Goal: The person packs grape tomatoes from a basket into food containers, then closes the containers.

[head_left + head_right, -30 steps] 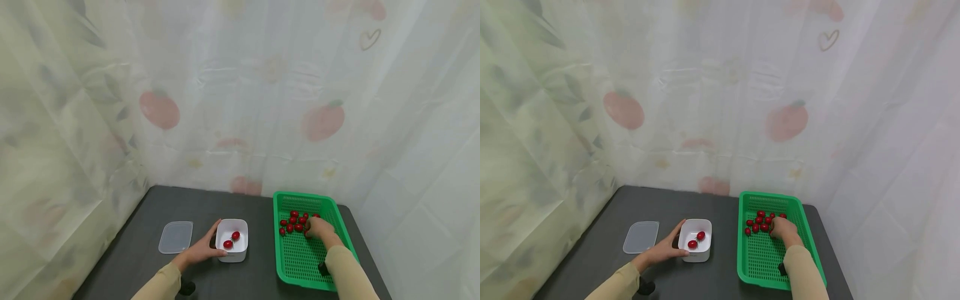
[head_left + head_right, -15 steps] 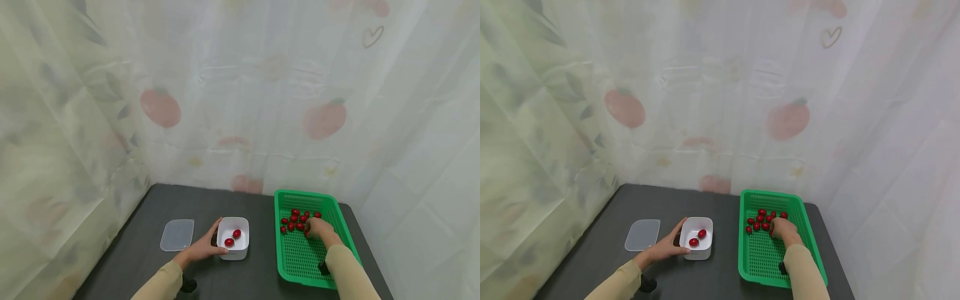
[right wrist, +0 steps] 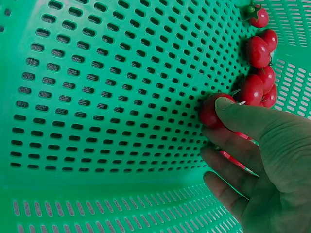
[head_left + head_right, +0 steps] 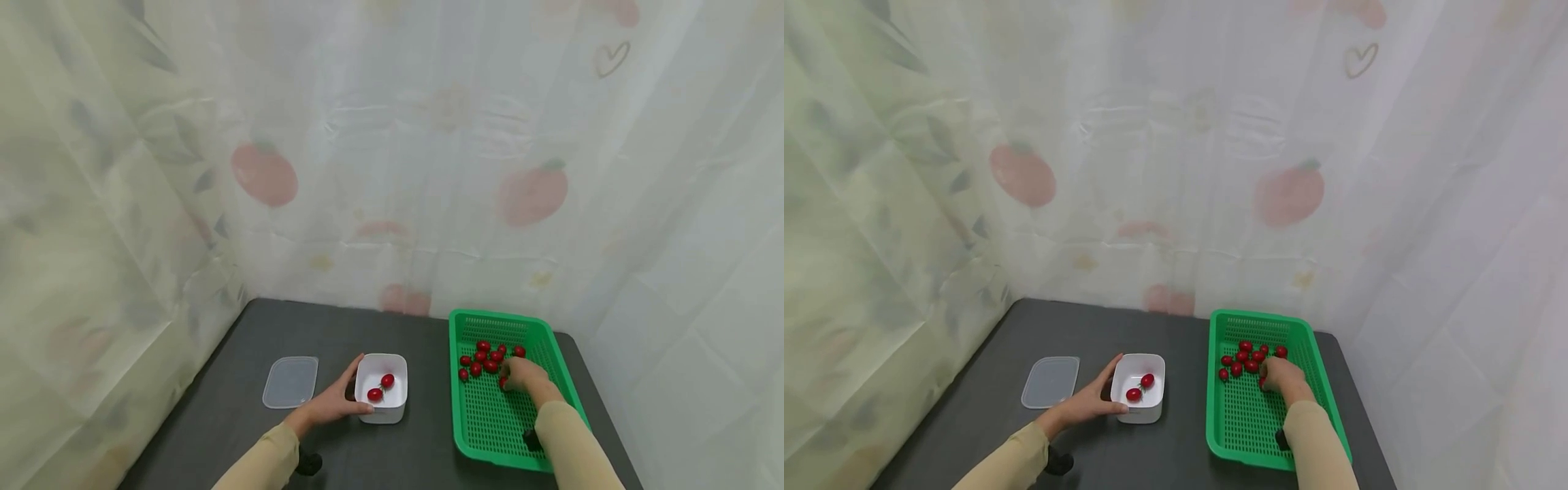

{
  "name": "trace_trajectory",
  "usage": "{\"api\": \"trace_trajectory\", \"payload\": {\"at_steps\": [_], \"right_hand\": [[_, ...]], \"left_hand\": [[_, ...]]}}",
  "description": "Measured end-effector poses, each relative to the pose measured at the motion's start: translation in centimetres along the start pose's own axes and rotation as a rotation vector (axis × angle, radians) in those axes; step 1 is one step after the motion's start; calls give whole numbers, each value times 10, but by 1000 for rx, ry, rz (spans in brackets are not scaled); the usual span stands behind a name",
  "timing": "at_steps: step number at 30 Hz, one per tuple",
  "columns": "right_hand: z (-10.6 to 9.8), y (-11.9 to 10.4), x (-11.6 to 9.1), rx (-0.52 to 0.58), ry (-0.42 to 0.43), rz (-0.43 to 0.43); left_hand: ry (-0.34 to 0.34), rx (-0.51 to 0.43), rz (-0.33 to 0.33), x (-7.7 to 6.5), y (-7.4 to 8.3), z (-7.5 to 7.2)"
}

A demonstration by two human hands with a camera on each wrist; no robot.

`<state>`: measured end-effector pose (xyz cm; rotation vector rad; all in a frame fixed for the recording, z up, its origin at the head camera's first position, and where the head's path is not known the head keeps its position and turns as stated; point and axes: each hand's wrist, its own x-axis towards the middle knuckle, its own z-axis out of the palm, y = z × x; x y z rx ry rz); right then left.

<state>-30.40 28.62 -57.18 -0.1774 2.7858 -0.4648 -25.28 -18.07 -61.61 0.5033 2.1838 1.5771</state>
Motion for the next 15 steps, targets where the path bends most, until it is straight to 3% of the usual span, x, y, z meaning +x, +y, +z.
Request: {"api": "trace_trajectory", "payload": {"at_steps": [15], "right_hand": [[3,0,-2,0,-7,-11]], "left_hand": [[-2,-15,11,-1,1,0]]}}
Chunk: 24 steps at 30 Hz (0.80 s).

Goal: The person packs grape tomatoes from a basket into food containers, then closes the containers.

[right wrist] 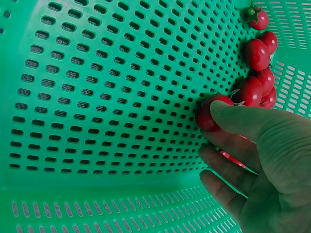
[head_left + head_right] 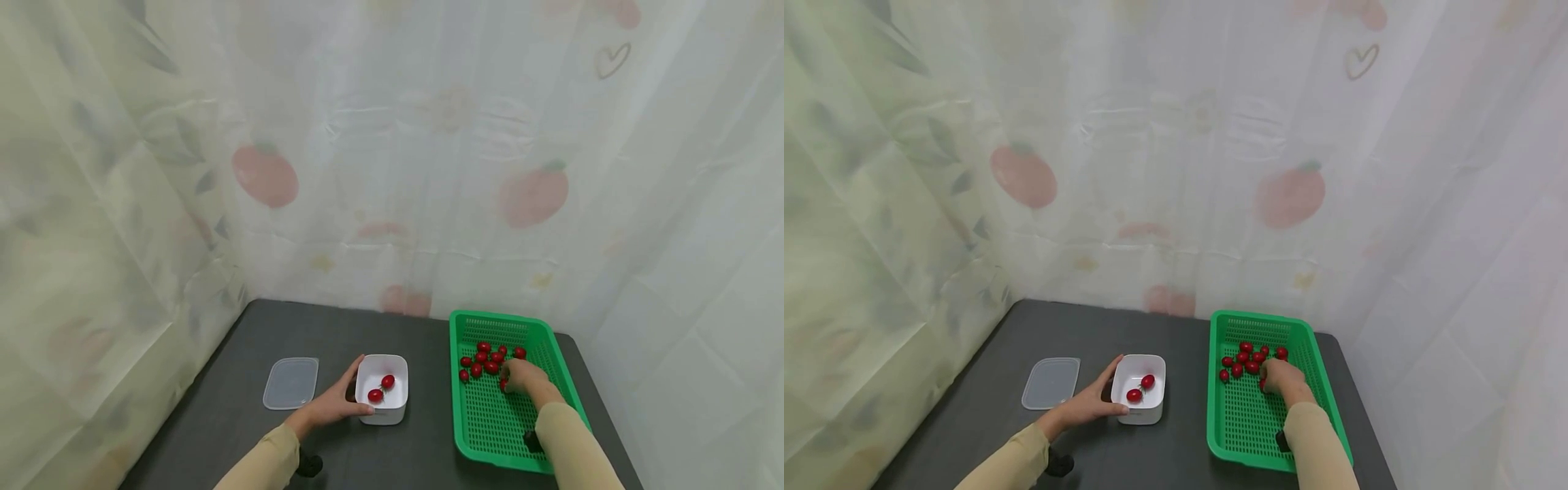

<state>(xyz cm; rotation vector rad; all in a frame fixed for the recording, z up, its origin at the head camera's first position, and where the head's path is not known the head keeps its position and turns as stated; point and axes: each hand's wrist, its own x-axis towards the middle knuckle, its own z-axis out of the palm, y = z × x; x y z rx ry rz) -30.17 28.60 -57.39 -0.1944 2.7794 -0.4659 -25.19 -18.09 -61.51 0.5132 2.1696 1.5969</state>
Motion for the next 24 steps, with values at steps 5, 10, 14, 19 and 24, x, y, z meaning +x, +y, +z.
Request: {"api": "trace_trajectory", "payload": {"at_steps": [5,10,14,19,24], "right_hand": [[-2,0,-3,-10,-15,-25],[-5,3,-6,-4,-5,-51],[-13,3,-11,14,27,-89],[-25,-1,-15,51,55,-114],[-37,-5,-14,86,86,-165]], "left_hand": [[8,22,-6,2,-3,0],[9,34,-3,3,-4,0],[9,38,-10,2,-3,-1],[11,43,-18,0,-2,-1],[10,35,-20,1,-2,-2]]}}
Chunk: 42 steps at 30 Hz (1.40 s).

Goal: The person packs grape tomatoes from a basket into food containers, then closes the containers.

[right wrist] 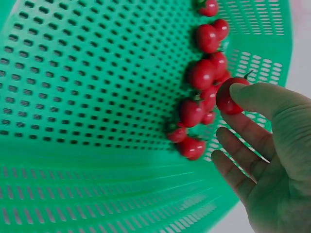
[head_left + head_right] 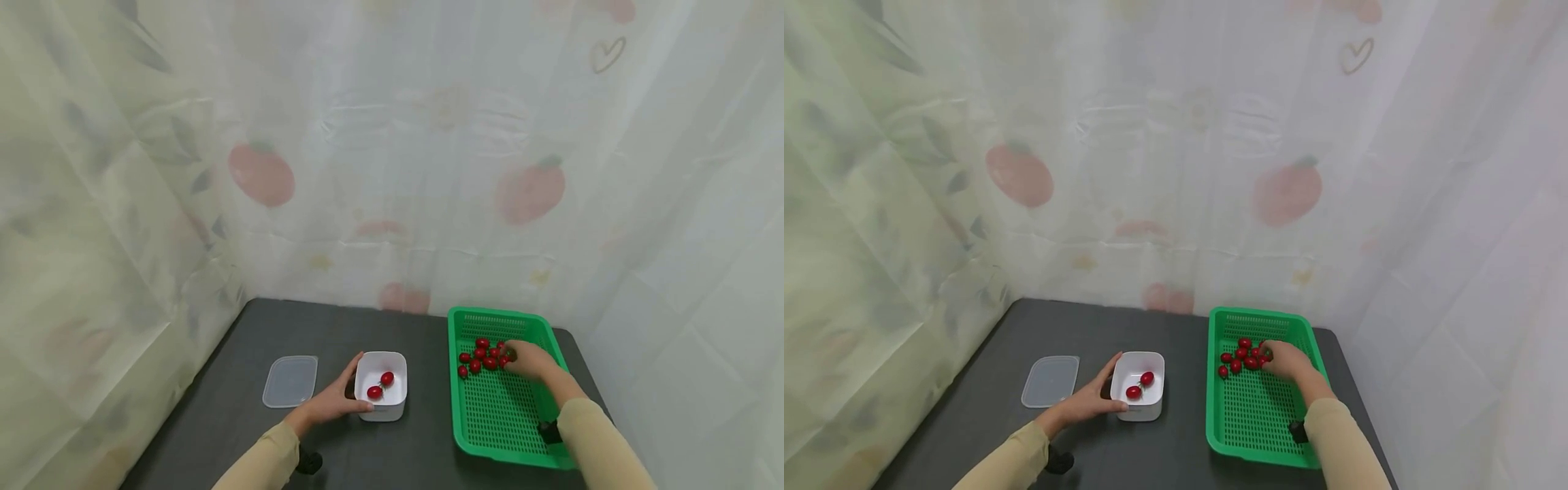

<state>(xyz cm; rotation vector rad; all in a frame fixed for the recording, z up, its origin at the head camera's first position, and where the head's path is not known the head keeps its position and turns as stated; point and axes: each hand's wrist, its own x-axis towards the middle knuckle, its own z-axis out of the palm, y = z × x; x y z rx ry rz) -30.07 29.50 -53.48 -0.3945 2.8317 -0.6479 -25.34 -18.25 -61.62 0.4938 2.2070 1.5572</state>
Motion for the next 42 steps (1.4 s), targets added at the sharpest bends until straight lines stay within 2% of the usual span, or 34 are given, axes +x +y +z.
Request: {"api": "trace_trajectory", "payload": {"at_steps": [9,21,34,42], "right_hand": [[-20,-34,3,40,34,-117],[-23,-79,15,108,11,-198],[-6,-132,44,150,-50,-293],[17,-157,58,149,-103,-379]], "left_hand": [[6,-7,21,2,0,0],[5,-4,24,6,1,1],[11,6,15,7,2,-1],[-10,-48,5,3,-4,1]]}}
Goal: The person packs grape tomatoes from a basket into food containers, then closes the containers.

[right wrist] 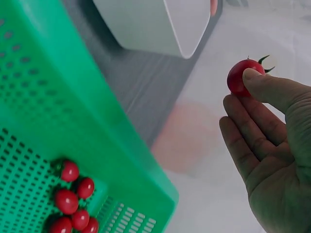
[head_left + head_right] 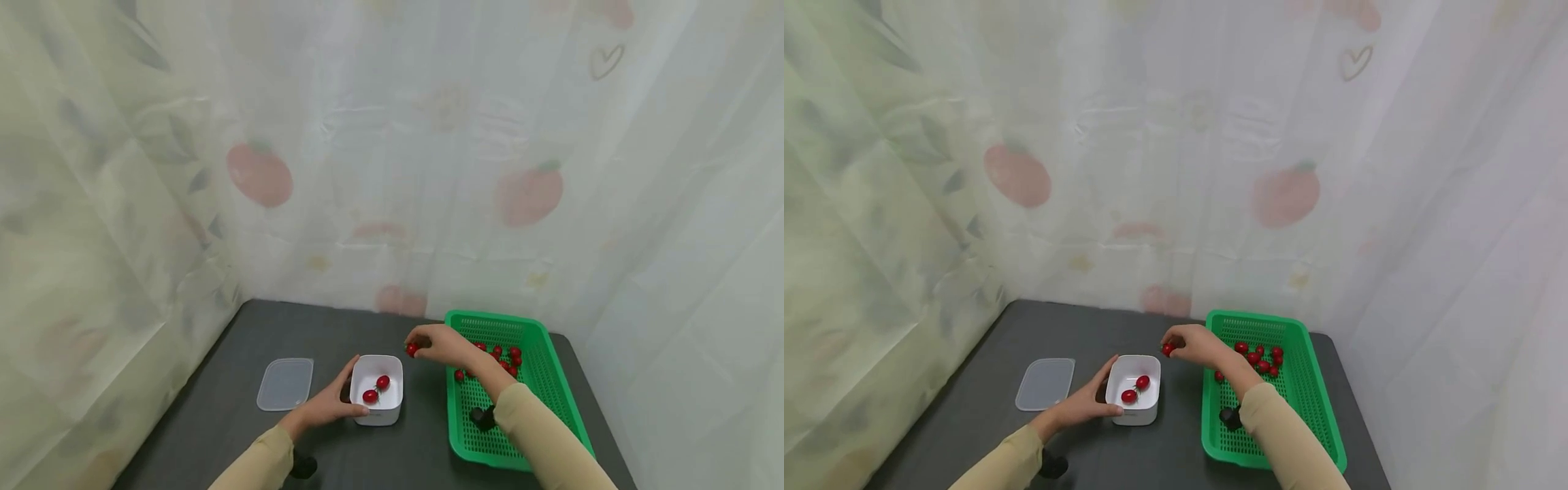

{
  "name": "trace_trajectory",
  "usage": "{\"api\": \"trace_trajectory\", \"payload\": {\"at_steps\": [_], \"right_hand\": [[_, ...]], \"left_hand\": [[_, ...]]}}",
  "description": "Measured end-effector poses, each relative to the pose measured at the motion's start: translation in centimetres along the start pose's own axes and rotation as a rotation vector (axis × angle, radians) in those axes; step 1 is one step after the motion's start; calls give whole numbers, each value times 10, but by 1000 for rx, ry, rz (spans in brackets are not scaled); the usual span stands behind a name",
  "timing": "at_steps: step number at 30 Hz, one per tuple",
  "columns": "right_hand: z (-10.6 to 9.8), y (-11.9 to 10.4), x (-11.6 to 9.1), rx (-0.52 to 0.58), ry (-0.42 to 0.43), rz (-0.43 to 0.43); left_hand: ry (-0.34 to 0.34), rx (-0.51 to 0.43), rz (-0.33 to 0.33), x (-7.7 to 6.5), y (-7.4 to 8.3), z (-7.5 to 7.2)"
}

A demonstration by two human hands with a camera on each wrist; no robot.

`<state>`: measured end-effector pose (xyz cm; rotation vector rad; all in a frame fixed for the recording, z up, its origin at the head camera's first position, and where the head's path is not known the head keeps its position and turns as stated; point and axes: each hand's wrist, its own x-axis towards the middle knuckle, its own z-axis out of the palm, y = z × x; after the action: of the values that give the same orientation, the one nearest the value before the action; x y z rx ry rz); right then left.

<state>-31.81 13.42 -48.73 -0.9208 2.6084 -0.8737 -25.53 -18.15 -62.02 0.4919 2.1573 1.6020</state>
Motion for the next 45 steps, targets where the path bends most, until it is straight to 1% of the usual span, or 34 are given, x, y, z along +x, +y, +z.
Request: {"api": "trace_trajectory", "payload": {"at_steps": [8,12,16,18,22,26,34,39,45], "right_hand": [[19,-14,17,-7,-34,-5],[26,-19,24,-5,-54,-18],[33,-22,30,-35,-66,-26],[36,-24,33,-53,-75,-33],[41,-27,37,-84,-97,-52],[46,-28,43,-115,-117,-35],[56,-33,56,-214,-148,-52],[65,-38,60,-232,-164,-16],[75,-43,62,-260,-177,29]], "left_hand": [[18,15,-36,-4,-3,0],[5,-7,-35,-4,-6,0],[-6,-29,-22,-4,-7,0],[-5,-21,-18,-4,-6,0],[2,-3,-33,-4,-3,0],[2,7,-36,-3,0,0],[0,15,-6,-4,5,0],[-4,7,7,-4,4,0],[-18,-9,29,-3,-1,0]]}}
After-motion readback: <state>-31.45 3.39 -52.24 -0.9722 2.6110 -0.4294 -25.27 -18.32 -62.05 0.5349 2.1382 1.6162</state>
